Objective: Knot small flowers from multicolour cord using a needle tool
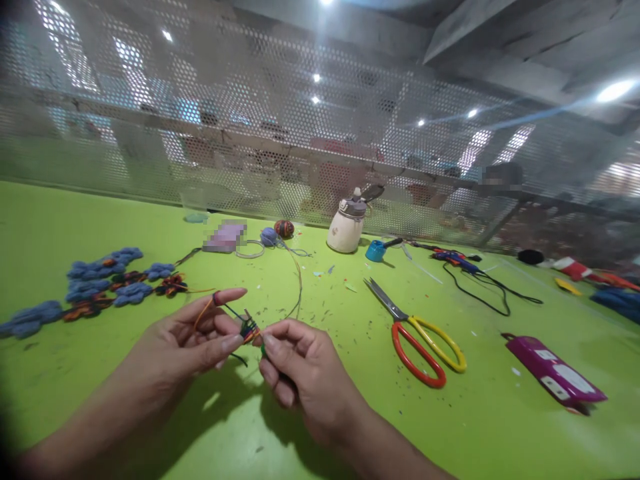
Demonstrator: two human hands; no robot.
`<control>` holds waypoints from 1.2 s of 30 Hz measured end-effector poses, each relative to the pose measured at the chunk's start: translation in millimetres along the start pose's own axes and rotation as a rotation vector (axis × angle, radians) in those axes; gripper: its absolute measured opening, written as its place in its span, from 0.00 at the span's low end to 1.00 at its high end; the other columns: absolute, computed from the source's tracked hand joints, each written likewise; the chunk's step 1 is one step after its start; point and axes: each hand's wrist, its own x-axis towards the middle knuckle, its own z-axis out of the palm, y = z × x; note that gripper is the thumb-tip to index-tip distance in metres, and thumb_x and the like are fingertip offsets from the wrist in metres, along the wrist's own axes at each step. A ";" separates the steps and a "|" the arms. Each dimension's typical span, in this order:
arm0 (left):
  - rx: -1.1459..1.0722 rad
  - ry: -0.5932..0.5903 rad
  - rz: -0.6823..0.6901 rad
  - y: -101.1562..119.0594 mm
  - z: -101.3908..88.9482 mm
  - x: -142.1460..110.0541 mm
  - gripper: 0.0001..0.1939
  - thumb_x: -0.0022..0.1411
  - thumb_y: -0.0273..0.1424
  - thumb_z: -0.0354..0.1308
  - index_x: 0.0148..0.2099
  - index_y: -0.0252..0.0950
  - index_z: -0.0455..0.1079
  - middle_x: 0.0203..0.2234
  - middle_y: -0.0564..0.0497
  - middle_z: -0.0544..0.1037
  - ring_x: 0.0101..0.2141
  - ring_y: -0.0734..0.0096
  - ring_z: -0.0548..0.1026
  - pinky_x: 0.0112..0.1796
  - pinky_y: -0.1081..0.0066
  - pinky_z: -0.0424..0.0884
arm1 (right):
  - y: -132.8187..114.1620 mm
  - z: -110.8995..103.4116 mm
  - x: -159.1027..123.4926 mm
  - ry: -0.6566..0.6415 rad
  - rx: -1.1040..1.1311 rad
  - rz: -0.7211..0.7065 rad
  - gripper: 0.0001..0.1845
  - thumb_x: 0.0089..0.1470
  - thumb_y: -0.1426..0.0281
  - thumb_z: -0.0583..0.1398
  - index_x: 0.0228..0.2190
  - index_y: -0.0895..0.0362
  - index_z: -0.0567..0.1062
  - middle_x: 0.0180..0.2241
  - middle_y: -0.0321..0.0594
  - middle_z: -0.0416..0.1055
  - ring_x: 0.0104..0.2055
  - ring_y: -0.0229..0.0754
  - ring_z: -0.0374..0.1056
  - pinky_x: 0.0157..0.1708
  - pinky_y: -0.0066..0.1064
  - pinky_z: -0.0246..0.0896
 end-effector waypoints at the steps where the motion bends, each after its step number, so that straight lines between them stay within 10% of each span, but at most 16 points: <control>1: 0.002 -0.002 -0.005 -0.5 0.2 0.1 0.28 0.46 0.27 0.70 0.50 0.35 0.69 0.22 0.57 0.74 0.22 0.79 0.67 0.23 0.78 0.65 | 0.2 0.4 -0.4 0.002 -0.011 -0.006 0.10 0.56 0.64 0.61 0.34 0.59 0.71 0.18 0.29 0.63 0.13 0.25 0.48 0.13 0.20 0.36; 36: 0.057 0.063 -0.017 -2.0 4.1 -1.1 0.29 0.42 0.28 0.71 0.49 0.37 0.71 0.20 0.57 0.74 0.21 0.75 0.67 0.23 0.76 0.62 | -3.7 1.6 -0.9 0.074 -0.169 -0.092 0.13 0.56 0.63 0.61 0.40 0.58 0.73 0.18 0.28 0.62 0.14 0.27 0.50 0.14 0.20 0.42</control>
